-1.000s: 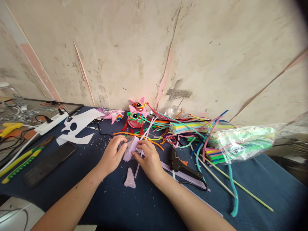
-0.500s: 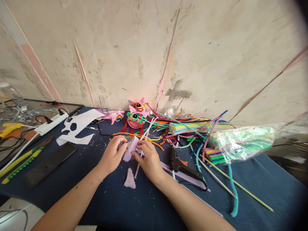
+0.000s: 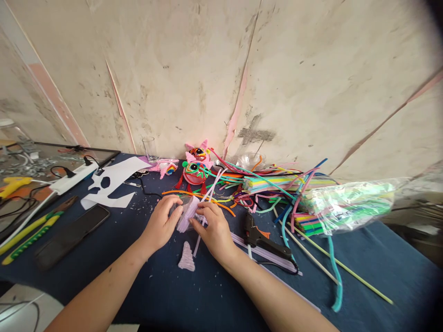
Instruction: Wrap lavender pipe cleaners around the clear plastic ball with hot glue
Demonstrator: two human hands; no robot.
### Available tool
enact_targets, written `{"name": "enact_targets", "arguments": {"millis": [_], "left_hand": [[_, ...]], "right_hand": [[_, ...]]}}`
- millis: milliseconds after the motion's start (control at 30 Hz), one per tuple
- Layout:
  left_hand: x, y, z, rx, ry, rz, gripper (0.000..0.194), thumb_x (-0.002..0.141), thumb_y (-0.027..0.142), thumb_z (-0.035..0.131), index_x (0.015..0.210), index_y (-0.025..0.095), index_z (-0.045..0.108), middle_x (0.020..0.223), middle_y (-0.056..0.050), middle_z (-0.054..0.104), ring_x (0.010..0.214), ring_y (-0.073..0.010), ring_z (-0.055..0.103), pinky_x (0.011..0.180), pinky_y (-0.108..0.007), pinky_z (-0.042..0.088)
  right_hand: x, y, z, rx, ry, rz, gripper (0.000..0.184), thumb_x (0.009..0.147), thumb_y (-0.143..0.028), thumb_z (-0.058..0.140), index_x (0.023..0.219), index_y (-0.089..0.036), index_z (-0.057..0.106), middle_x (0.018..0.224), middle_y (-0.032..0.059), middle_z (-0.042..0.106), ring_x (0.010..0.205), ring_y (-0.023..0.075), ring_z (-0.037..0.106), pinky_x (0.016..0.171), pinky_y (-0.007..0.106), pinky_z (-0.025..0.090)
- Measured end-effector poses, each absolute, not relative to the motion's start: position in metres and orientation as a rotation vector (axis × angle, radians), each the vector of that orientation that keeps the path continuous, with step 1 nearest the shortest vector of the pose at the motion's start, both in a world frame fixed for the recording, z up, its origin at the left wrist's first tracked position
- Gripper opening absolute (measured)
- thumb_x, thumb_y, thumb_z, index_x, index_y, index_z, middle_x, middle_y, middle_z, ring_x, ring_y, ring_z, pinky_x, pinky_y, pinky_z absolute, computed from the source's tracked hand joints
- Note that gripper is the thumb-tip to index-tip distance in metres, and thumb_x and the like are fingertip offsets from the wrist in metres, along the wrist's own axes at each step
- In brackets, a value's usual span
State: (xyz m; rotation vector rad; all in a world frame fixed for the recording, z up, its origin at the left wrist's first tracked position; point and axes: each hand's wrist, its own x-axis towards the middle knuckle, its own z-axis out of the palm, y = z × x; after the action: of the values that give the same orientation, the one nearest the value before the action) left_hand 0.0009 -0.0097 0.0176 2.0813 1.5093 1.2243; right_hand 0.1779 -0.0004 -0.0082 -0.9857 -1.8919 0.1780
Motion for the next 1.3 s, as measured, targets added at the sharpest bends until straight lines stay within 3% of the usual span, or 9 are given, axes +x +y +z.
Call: {"name": "enact_targets", "arguments": {"millis": [1300], "left_hand": [[0.001, -0.0089, 0.0173, 2.09, 1.517, 1.216, 0.021, 0.091, 0.035, 0.044, 0.097, 0.021, 0.058, 0.105, -0.008, 0.064, 0.105, -0.0228, 0.06, 0.095, -0.04, 0.045]], "right_hand": [[0.1775, 0.0001, -0.0113, -0.977, -1.881, 0.186, 0.01, 0.079, -0.018, 0.068, 0.088, -0.019, 0.064, 0.102, 0.0105, 0.067, 0.095, 0.0252, 0.064, 0.081, 0.042, 0.053]]}}
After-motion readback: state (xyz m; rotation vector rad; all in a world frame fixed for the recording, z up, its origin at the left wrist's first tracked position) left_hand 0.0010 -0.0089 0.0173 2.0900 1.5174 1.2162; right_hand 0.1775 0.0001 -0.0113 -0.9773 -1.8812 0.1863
